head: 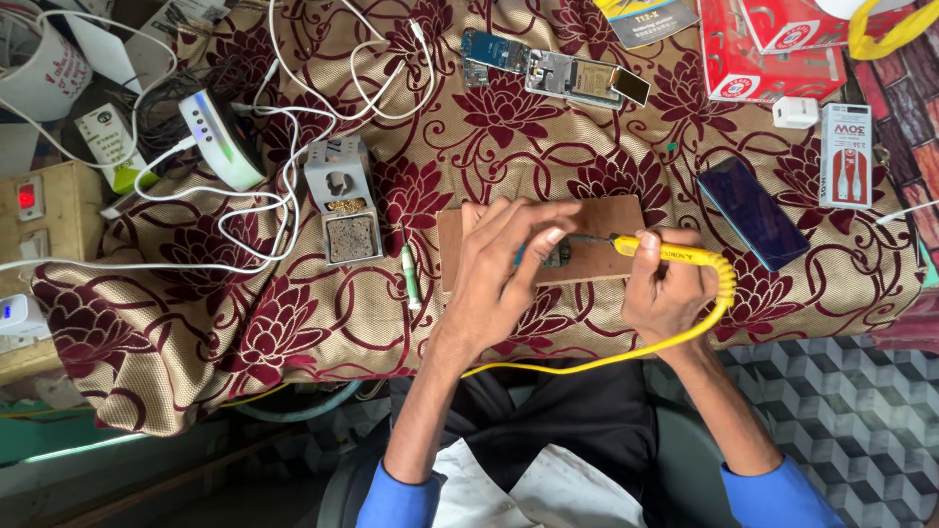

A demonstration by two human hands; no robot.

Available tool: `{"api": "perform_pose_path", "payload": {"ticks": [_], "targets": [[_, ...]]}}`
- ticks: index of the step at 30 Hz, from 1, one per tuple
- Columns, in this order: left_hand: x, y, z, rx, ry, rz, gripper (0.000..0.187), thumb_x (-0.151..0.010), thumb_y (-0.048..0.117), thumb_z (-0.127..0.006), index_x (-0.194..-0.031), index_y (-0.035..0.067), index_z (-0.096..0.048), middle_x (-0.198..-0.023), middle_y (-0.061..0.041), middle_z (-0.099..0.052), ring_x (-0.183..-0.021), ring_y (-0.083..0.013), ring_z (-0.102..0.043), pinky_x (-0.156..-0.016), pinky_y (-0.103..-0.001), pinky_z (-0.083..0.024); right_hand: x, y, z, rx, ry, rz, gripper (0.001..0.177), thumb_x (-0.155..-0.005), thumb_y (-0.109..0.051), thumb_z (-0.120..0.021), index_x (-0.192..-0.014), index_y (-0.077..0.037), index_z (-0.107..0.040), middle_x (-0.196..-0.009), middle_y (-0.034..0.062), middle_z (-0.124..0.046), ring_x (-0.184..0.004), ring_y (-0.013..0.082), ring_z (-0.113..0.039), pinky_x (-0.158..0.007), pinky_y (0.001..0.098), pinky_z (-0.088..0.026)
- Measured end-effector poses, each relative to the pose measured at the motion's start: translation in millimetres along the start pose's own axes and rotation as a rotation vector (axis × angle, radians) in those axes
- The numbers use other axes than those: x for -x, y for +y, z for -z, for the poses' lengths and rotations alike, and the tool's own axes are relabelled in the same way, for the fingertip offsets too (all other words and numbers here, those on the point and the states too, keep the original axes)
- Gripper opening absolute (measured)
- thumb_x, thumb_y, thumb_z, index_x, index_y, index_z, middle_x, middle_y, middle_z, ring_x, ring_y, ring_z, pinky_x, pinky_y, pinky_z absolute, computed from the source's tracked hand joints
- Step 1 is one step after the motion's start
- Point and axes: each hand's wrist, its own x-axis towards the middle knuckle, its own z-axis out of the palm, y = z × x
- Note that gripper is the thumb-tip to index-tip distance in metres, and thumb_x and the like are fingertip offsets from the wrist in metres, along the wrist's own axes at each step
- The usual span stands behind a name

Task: The person uses a soldering iron and solder wire to solder components on a small blue circuit board placed on a wooden board. The person repeatedly applies solder to different points on the board while holding the board steady with the other hand.

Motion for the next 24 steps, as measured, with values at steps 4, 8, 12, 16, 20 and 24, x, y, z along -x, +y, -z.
{"api": "perform_pose_path", "payload": {"ticks": [4,8,12,16,20,24], "targets": [[2,-1,-4,-0.034,0.01,-0.072,0.026,-0.107,0.02,-0.057,-0.129,0.012,-0.069,-0.11,0.0,-0.071,-0.096,-0.0169,-0.06,-0.092,-0.034,-0.037,-1,-1,0,0.01,-0.036,0.016,0.015,-0.11,-0.007,-0.057,-0.1,0.003,-0.061,-0.079,0.0114,-0.064,-0.062,0.0226,-0.06,-0.056,0.0367,-0.044],[-6,-1,-14,-0.067,-0.041,-0.076,0.028,-0.107,0.022,-0.058,-0.13,0.013,-0.069,-0.109,-0.001,-0.071,-0.098,-0.0178,-0.06,-0.095,-0.035,-0.037,-4,2,-2,0.046,-0.069,0.062,0.015,-0.112,-0.008,-0.057,-0.102,0.002,-0.061,-0.081,0.012,-0.063,-0.063,0.0248,-0.062,-0.058,0.0377,-0.045],[-13,3,-19,0.018,-0.068,-0.195,0.037,-0.101,0.028,-0.058,-0.134,0.011,-0.062,-0.133,-0.01,-0.065,-0.117,-0.0229,-0.061,-0.095,-0.037,-0.035,-5,5,-5,0.027,-0.105,0.076,0.016,-0.111,-0.009,-0.058,-0.1,0.003,-0.06,-0.077,0.0102,-0.061,-0.066,0.0283,-0.061,-0.06,0.041,-0.045],[-20,6,-27,0.013,-0.117,-0.201,0.047,-0.104,0.035,-0.057,-0.145,0.013,-0.059,-0.131,-0.005,-0.065,-0.115,-0.0231,-0.058,-0.102,-0.039,-0.034,-1,16,-12,-0.001,-0.108,0.179,0.017,-0.102,-0.009,-0.062,-0.09,0.002,-0.058,-0.072,0.0117,-0.059,-0.057,0.0253,-0.06,-0.05,0.0365,-0.046],[-28,6,-37,-0.137,-0.199,-0.224,0.036,-0.103,0.031,-0.053,-0.132,0.014,-0.067,-0.124,-0.001,-0.069,-0.109,-0.0212,-0.059,-0.099,-0.042,-0.034,3,21,-18,0.024,-0.175,0.178,0.023,-0.094,-0.007,-0.065,-0.077,-0.002,-0.05,-0.064,0.0105,-0.054,-0.055,0.0282,-0.058,-0.049,0.0389,-0.045],[-24,3,-43,-0.17,-0.119,-0.28,0.023,-0.101,0.027,-0.054,-0.112,0.013,-0.069,-0.125,-0.001,-0.07,-0.111,-0.0203,-0.059,-0.103,-0.046,-0.034,2,12,-13,0.034,-0.2,0.149,0.017,-0.091,-0.007,-0.067,-0.083,0.0,-0.053,-0.07,0.0151,-0.055,-0.062,0.0353,-0.059,-0.054,0.0429,-0.047]]}}
